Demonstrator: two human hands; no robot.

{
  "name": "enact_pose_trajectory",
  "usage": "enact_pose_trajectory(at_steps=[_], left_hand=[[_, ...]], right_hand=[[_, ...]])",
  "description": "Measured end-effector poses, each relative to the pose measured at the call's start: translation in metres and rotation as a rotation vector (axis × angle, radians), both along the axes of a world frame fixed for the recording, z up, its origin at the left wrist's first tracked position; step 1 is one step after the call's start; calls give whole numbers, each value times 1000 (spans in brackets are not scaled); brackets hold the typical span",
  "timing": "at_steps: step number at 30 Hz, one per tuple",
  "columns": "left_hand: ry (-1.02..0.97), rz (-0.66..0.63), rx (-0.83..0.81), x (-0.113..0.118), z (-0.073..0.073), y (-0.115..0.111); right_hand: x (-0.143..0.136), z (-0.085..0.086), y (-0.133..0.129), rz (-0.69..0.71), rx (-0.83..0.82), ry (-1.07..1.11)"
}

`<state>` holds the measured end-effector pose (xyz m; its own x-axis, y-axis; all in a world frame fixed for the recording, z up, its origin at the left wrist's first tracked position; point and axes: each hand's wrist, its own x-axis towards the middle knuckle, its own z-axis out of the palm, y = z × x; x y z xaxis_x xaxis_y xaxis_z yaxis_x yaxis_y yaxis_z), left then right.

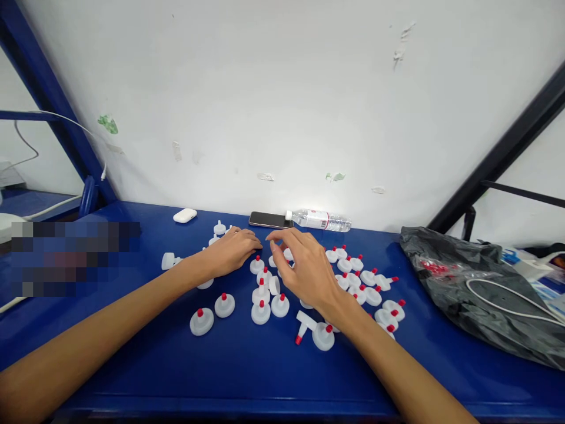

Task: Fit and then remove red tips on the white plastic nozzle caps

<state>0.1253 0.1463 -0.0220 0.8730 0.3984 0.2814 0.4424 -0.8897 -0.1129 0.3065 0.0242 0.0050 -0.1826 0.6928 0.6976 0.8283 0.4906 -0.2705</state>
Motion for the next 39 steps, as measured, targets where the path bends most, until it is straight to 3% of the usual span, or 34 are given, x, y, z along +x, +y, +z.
enact_pose_trajectory(at_steps=[6,13,22,27,39], left_hand=[[65,9,57,2,7,-4],[61,47,113,1,6,-10],[-31,134,114,-2,27,-13],[11,222,39,-10,22,-7],[40,209,-23,-12,13,0]], right_hand=[[0,-2,1,4,6,-21],[1,-2,1,8,2,-34],[-1,-1,1,27,11,-31],[-1,-1,0,20,-8,-44],[-3,0,-2,25,-28,-71]])
